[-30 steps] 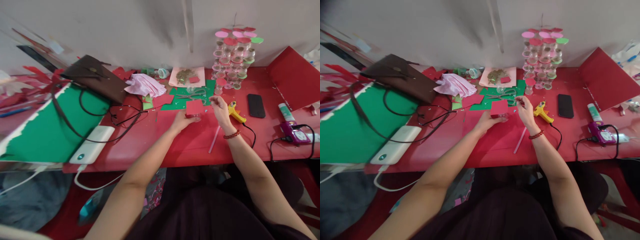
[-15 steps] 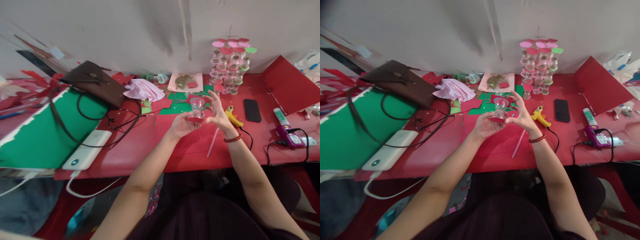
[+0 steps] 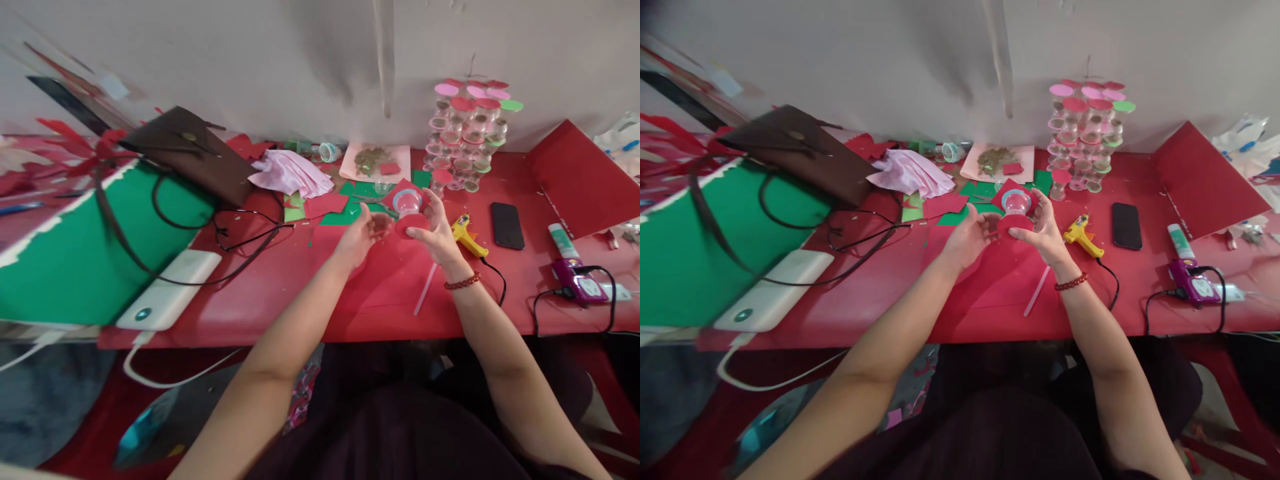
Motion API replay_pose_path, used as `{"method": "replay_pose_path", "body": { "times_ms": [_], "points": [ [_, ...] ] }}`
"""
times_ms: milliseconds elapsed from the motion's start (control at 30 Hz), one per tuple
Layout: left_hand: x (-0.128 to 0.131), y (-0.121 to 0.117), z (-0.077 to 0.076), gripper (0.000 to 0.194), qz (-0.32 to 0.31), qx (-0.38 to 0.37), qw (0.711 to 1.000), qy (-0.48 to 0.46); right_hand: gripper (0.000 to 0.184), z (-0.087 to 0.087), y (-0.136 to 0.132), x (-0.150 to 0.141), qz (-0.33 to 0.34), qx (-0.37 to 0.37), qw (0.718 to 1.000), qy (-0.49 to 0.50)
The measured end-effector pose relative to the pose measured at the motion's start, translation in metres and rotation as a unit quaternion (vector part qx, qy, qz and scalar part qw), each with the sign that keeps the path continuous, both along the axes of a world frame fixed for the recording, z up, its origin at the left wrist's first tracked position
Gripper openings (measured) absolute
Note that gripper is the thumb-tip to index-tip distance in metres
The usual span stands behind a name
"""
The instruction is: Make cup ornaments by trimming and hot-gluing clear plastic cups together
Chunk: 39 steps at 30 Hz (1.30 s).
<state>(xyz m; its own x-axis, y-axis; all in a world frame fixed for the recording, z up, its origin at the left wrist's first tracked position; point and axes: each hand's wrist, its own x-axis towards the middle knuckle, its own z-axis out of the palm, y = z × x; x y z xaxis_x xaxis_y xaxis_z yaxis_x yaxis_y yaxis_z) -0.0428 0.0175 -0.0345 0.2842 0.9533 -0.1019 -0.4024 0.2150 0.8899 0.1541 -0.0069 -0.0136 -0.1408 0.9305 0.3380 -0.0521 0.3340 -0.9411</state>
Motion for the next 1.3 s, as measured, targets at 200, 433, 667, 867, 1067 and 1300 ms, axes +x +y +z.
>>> {"method": "replay_pose_path", "body": {
  "times_ms": [200, 433, 667, 867, 1067, 1300],
  "points": [
    [-0.01, -0.003, 0.012, 0.091, -0.022, 0.154, 0.988, -0.018, 0.109, -0.001, -0.004, -0.007, 0.048, -0.092, 0.995, -0.001],
    [-0.009, -0.008, 0.014, 0.088, -0.047, 0.133, 0.99, 0.021, 0.11, -0.014, -0.001, -0.012, 0.009, -0.096, 0.995, -0.027],
    [-0.006, -0.014, 0.021, 0.054, -0.023, 0.048, 0.997, -0.053, 0.104, -0.014, 0.0, -0.011, -0.003, -0.085, 0.996, -0.03],
    [-0.01, -0.012, 0.017, 0.034, 0.017, -0.001, 0.992, -0.127, 0.07, -0.011, -0.001, -0.015, 0.002, -0.086, 0.996, 0.02],
    [-0.004, -0.015, 0.014, 0.045, -0.003, -0.012, 0.989, -0.144, 0.042, -0.015, 0.003, -0.014, -0.043, -0.105, 0.993, 0.028],
    [0.007, -0.024, 0.018, 0.069, -0.025, 0.034, 0.993, -0.108, 0.022, -0.019, 0.004, -0.014, -0.132, -0.113, 0.985, 0.016]
  ]
}}
